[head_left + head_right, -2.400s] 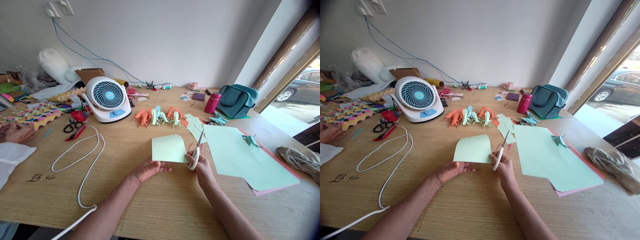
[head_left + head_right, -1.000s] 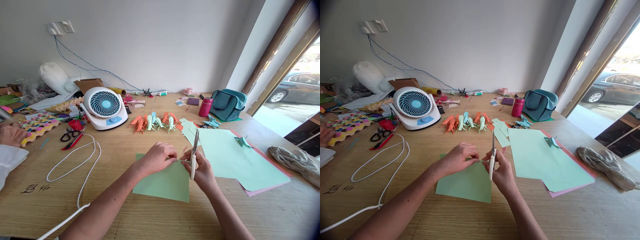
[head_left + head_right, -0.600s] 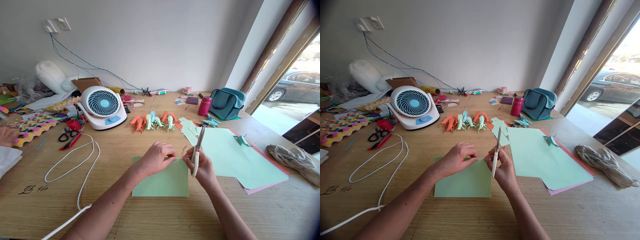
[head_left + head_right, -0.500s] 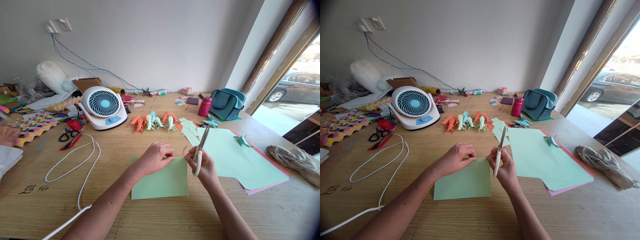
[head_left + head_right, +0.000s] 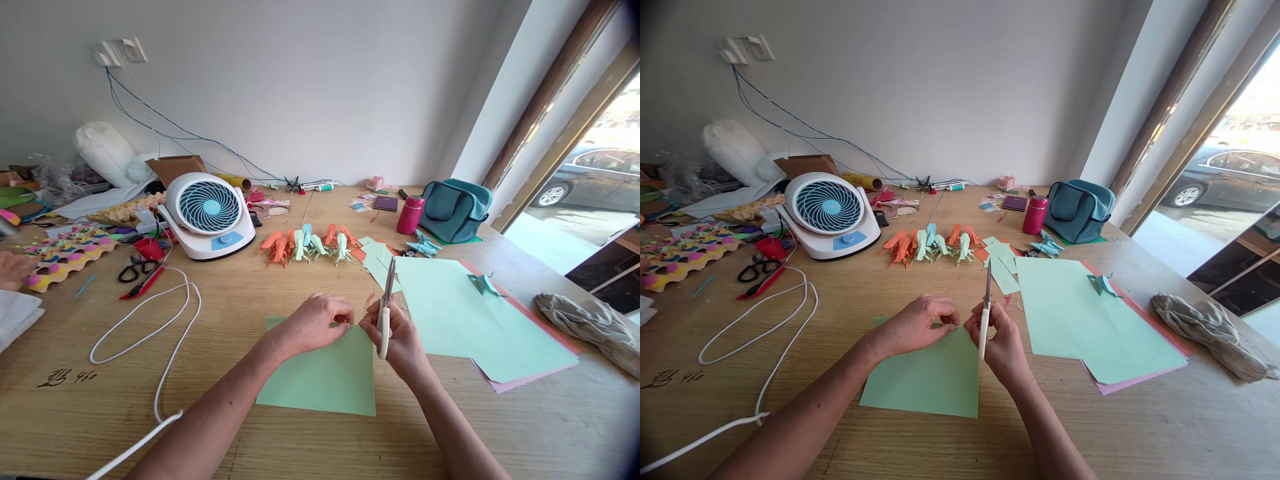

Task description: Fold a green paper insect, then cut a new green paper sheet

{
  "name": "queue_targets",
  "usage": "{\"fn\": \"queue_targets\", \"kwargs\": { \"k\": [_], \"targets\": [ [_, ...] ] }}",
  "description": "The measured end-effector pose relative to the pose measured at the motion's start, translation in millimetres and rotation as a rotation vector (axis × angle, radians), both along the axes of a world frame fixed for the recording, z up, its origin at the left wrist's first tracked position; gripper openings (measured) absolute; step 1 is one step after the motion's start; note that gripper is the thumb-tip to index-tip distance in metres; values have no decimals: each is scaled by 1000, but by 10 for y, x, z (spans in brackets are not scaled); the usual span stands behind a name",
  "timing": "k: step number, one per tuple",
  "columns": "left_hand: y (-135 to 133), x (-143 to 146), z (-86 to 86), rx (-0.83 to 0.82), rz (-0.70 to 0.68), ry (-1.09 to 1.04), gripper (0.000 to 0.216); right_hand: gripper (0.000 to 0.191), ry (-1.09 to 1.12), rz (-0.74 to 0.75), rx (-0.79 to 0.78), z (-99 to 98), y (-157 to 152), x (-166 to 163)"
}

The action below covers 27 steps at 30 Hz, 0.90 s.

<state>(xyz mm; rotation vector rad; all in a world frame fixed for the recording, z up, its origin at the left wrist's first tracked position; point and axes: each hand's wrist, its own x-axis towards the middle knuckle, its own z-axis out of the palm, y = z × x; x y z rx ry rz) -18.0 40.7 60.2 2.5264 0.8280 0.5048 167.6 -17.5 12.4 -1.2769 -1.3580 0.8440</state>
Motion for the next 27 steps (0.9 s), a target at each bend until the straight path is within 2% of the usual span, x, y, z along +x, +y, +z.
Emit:
{"fn": "queue_targets", "kwargs": {
  "k": [9,14,19,27],
  "targets": [
    [1,69,-99,30,-2,12,12,11,-220,15,-10,-16,-14,12],
    [76,-66,-123,-58,53,3,14,13,-245,0,-6,-27,21,87],
    [180,-257,-140,-98,97,38,18,22,-279,-15,-101,-59,70,166],
    [230,-365,-128,-142,74,95,17,25,-346,28,-162,-77,121,295]
  ]
}}
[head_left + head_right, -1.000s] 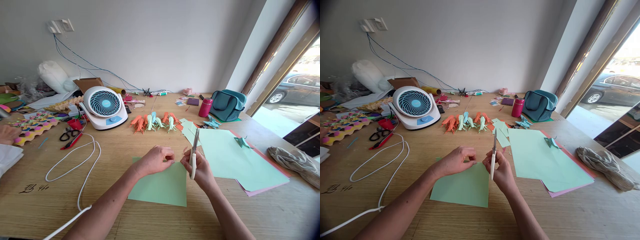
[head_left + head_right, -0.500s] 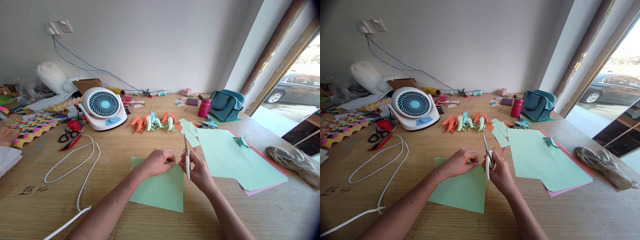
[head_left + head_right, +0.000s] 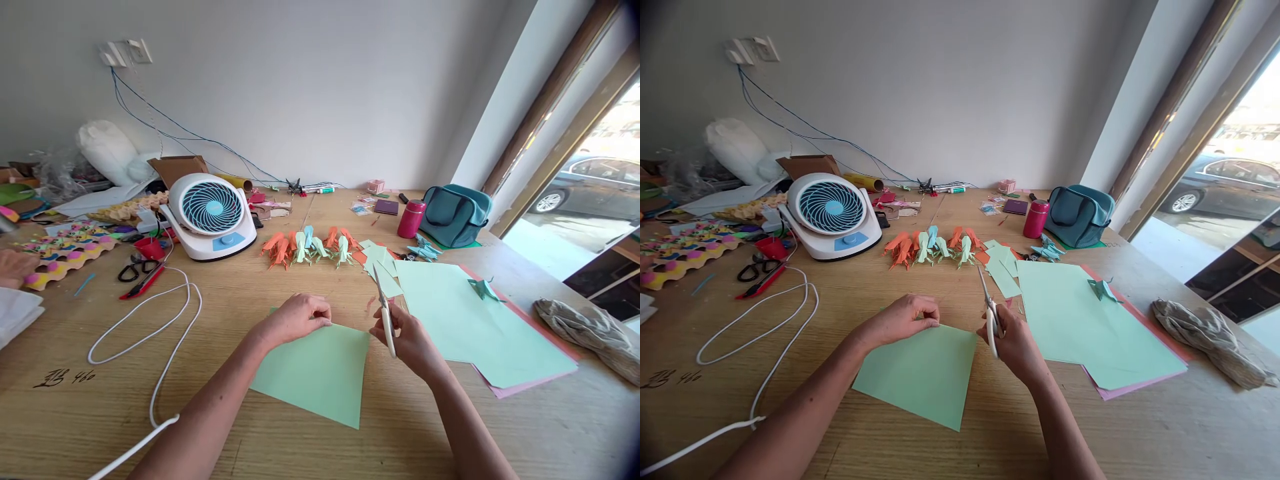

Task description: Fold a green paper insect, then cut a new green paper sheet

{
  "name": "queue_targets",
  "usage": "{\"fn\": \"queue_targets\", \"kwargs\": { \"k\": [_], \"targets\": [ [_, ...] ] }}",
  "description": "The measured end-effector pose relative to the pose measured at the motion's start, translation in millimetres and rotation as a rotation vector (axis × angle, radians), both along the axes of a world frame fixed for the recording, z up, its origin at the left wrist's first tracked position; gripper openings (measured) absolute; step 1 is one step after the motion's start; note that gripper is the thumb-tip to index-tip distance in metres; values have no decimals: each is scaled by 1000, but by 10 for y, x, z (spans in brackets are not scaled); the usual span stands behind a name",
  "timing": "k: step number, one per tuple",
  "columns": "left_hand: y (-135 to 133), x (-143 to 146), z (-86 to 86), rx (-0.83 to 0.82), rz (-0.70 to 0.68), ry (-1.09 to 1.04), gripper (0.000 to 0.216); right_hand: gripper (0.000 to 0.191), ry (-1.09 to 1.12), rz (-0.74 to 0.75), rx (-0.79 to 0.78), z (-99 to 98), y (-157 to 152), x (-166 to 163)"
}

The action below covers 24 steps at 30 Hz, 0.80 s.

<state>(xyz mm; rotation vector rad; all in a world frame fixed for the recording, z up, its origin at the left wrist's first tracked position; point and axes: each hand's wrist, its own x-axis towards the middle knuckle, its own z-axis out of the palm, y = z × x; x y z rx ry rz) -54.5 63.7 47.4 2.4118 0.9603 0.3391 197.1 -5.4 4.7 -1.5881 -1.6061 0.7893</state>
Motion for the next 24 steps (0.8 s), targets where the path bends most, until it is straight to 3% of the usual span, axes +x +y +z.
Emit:
{"fn": "queue_targets", "kwargs": {
  "k": [3,9,19,24],
  "targets": [
    [-18,22,35,17,-32,41,16,21,42,-2,21,5,13,1],
    [-30,215,53,120,-115,129,10,13,104,159,-40,21,-40,-169],
    [1,330,28,175,-167,156,13,7,108,214,-79,-17,-51,-168],
    [-13,302,72,320,-19,-68,5,18,300,93,-157,-148,39,-103]
  ]
}}
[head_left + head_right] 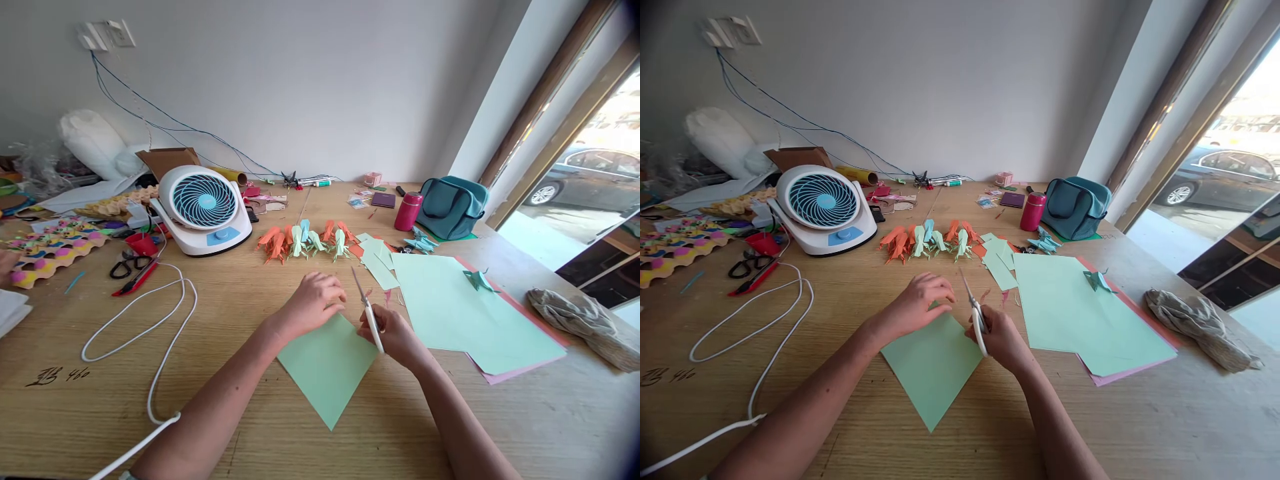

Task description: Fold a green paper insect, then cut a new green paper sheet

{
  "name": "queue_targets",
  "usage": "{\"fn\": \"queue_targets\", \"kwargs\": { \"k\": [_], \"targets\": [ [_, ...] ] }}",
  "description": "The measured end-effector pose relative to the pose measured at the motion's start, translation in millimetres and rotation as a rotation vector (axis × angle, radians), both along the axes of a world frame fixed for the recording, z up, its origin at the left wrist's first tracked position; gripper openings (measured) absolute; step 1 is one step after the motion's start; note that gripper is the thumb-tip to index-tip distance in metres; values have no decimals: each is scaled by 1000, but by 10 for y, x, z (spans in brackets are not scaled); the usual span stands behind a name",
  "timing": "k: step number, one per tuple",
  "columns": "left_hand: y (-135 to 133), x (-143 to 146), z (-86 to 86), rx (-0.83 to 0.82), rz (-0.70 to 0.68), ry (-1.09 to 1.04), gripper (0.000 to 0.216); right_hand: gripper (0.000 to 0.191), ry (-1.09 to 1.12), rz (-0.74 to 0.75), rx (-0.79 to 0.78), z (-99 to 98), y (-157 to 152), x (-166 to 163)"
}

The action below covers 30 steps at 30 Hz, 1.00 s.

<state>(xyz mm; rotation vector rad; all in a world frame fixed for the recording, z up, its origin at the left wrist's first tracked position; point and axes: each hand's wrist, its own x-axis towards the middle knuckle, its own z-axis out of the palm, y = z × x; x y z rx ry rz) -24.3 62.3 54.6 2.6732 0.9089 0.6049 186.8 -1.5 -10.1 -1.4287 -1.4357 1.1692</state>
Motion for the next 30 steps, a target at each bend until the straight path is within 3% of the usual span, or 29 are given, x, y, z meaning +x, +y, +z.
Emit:
{"fn": "queue_targets", "kwargs": {
  "k": [2,5,7,9,12,14,17,19,30],
  "targets": [
    [-78,-17,39,-48,53,-161,9,25,92,-101,-54,-49,51,42],
    [-320,27,-8,-345,57,-315,16,32,153,-209,-76,-84,108,92],
    [-531,117,-155,-714,5,-324,18,37,194,-271,-74,-85,122,109],
    [-727,239,-364,-1215,-57,-328,28,40,233,-319,-64,-75,122,115],
    [-904,422,-654,-1708,79,-642,36,41,279,-361,-47,-57,107,116],
    [-932,513,-765,-1882,161,-968,33,39,304,-374,-38,-48,96,117],
    [-880,598,-810,-1885,354,-1456,23,38,339,-374,-29,-38,82,117],
    [-818,639,-791,-1846,410,-1619,20,38,359,-359,-22,-31,70,113],
    [-407,876,-754,-1736,376,-1791,25,40,327,-383,86,91,3,63]
  ]
}}
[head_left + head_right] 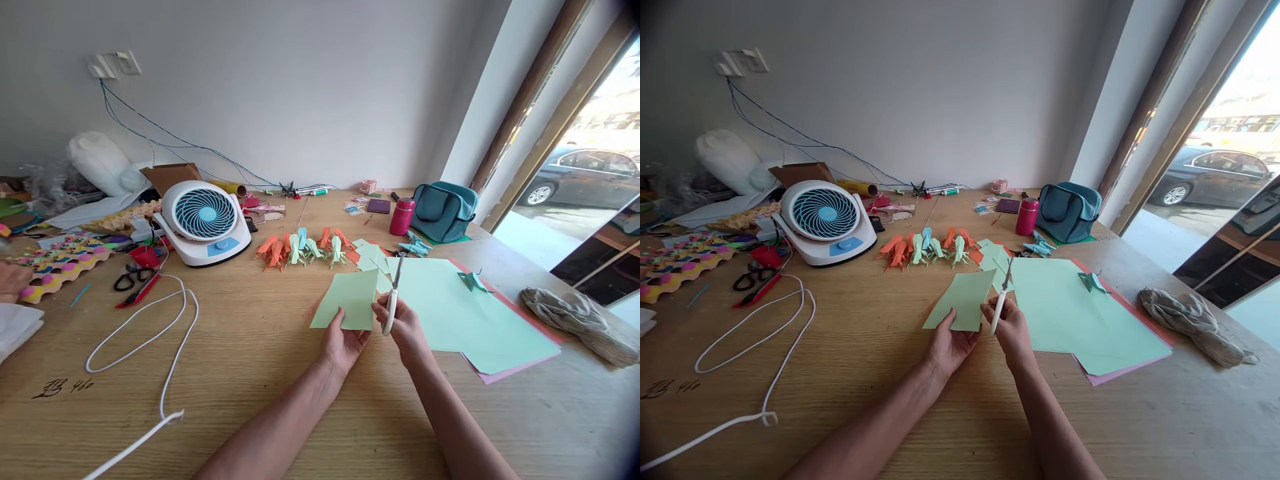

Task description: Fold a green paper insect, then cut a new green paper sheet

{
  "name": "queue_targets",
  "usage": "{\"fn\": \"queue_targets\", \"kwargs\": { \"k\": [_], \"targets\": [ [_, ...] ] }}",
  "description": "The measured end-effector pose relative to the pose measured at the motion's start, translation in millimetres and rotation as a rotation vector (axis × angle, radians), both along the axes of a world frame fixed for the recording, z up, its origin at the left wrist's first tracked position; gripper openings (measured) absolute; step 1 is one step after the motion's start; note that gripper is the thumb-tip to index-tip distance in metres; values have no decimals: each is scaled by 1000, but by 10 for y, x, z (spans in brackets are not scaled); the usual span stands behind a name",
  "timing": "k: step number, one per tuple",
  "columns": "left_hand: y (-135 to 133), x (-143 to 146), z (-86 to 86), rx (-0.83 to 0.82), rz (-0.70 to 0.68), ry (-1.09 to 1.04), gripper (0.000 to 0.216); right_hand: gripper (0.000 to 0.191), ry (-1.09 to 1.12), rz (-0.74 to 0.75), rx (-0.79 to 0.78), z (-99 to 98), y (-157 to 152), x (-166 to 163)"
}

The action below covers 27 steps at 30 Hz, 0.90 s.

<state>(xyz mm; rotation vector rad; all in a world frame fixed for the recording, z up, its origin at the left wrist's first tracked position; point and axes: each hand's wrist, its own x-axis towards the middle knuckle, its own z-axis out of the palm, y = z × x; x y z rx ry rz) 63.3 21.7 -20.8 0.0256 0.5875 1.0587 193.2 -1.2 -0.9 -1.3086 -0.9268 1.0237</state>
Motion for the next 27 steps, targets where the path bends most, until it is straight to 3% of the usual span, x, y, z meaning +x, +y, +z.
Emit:
{"fn": "queue_targets", "kwargs": {
  "k": [3,6,14,16,27],
  "targets": [
    [146,-81,93,41,14,-12,27,39,-51,-3,2,25,-14,-8],
    [257,-216,222,24,125,-23,23,45,5,112,18,40,-43,-76],
    [312,-612,348,5,330,-118,24,61,344,851,67,12,-328,-490],
    [320,-683,346,13,349,-126,24,61,389,952,35,-22,-394,-544],
    [318,-808,398,65,380,-152,27,61,403,987,-56,-14,-426,-612]
  ]
}}
